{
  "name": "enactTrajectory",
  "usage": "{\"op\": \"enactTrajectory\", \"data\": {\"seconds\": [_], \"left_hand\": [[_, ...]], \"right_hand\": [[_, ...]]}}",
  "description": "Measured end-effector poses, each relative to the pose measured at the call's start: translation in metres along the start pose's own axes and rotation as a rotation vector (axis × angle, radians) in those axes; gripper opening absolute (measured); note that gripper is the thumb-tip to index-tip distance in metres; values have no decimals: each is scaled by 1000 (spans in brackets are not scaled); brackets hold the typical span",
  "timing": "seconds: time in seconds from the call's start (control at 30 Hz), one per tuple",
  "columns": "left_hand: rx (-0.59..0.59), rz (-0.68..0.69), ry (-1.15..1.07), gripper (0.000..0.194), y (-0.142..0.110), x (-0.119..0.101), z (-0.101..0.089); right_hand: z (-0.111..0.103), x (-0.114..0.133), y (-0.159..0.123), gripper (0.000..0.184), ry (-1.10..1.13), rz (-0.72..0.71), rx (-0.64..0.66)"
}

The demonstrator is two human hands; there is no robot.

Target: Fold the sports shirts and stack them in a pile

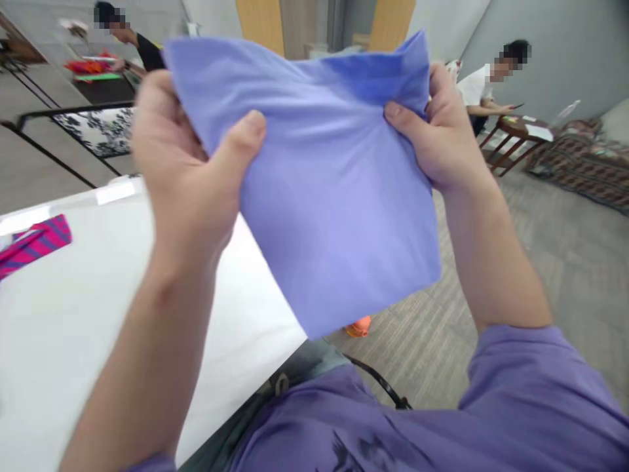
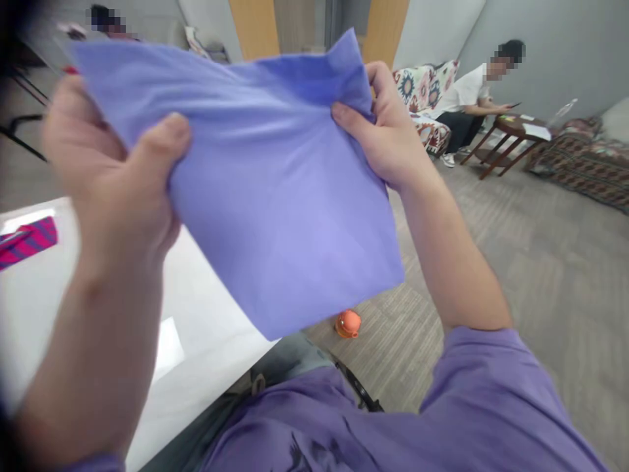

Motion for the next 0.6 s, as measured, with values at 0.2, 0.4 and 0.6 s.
{"op": "enactTrajectory", "data": {"seconds": [0.2,0.4,0.6], "left_hand": [[268,-440,99,78,-49,182,125],[604,-299,584,99,-140,172,154],[949,-29,363,97,-229,100,225]], "right_hand": [[-4,-183,70,77,-390,240,124],[29,-290,54,80,-745,324,206],[82,-311,-2,76,-794,297,421]]}}
Point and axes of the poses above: each hand's wrist, its own y-axis towards the middle knuckle, its own z-axis out of the palm, x = y × z, the point moved 8 cm from there along y, towards the middle knuckle, and after that the axes turned 10 degrees about z, right-handed, at the moved point
